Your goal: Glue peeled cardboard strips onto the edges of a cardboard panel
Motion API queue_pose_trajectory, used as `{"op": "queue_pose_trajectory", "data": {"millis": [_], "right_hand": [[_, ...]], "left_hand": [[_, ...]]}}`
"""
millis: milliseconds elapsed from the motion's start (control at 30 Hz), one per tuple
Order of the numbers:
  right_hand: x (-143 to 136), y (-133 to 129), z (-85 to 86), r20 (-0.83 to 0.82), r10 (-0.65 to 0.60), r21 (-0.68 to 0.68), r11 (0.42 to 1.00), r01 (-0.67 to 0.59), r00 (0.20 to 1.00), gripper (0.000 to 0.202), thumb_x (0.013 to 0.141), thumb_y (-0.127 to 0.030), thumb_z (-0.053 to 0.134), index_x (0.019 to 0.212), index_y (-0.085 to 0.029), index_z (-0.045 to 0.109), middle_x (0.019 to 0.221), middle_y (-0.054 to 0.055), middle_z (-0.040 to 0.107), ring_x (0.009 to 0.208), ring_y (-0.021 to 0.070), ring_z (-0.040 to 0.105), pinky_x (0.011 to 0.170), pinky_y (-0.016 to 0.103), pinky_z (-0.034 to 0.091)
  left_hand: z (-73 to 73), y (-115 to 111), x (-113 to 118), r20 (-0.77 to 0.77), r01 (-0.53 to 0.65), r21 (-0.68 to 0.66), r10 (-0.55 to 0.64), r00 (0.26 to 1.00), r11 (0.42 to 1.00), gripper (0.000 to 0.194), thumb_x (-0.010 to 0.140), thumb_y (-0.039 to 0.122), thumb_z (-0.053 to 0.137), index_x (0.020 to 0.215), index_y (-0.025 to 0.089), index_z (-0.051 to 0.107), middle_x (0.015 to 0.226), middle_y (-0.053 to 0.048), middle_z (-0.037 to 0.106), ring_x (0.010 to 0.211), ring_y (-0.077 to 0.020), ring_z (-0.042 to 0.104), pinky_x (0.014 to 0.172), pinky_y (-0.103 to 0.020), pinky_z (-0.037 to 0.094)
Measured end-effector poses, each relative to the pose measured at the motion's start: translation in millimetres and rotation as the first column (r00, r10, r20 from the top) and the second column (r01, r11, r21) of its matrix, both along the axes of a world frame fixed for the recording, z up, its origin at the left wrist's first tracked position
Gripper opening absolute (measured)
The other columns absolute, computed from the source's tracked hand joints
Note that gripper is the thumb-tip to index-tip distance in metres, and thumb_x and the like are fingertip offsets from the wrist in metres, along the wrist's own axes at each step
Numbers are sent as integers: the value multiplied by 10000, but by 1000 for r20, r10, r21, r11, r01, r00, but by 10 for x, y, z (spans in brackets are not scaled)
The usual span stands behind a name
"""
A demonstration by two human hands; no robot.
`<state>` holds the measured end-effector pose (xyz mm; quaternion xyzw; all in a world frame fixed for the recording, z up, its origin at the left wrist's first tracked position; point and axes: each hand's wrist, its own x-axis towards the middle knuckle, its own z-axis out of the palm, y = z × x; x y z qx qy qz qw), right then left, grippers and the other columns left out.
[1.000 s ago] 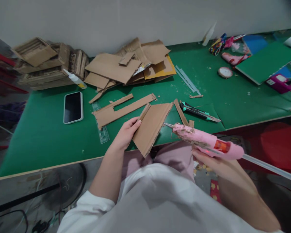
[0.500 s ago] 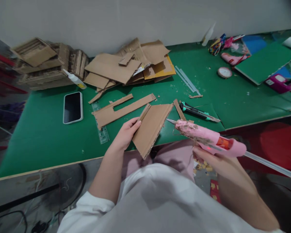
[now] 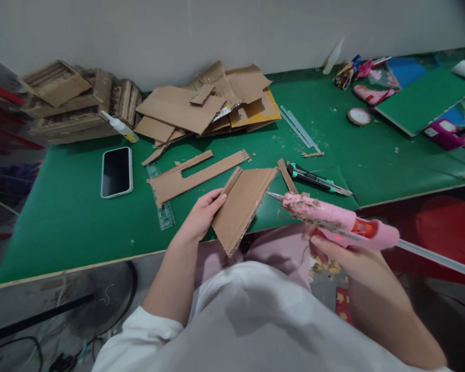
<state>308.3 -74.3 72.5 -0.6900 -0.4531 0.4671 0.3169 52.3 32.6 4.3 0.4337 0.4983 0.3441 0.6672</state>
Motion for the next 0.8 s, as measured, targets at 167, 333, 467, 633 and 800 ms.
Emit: {"op": "queue_pose_trajectory", "data": {"millis": [167,333,467,633,800], "right_hand": [[-28,2,79,-81,5,-51,999,-9,997,266,662,-378,637,871,-218,665,752,40,685,629,212,631,552,326,520],[-77,11,127,-31,-31,32,999,32,999,202,630,-370,668,761,-216,668,742,34,688,700,217,647,591,301,526],[-70,-5,107,3,-30,-10,1000,30,1000,224,621,-404,666,728,-207,657,664,26,667,647,211,637,557,299,522],[-33,-9,73,82,27,52,998,-32,996,212,619,-418,652,671,-213,644,703,36,668,637,209,624,573,322,524],[-28,-14,24,100,-16,60,998,10,995,205,587,-424,664,626,-225,637,669,27,660,605,203,615,557,327,528]], "left_hand": [[17,-3,8,-3,-14,-14,14,1000,1000,416,728,400,624,1078,178,593,714,2,622,595,-98,516,600,-197,408],[31,-3,13,-8,-8,-18,8,1000,1000,390,731,399,621,1055,183,597,705,11,616,572,-88,504,605,-196,408],[31,3,15,-24,-3,-5,3,1000,1000,398,728,413,618,1052,182,599,711,4,619,588,-99,509,616,-202,411],[17,7,15,-24,2,-4,-2,1000,1000,403,730,418,613,1057,184,596,741,-8,630,612,-108,521,625,-207,417],[14,14,11,-37,2,-1,-2,999,1000,424,725,429,613,1068,180,596,809,-22,643,636,-113,529,629,-210,417]]}}
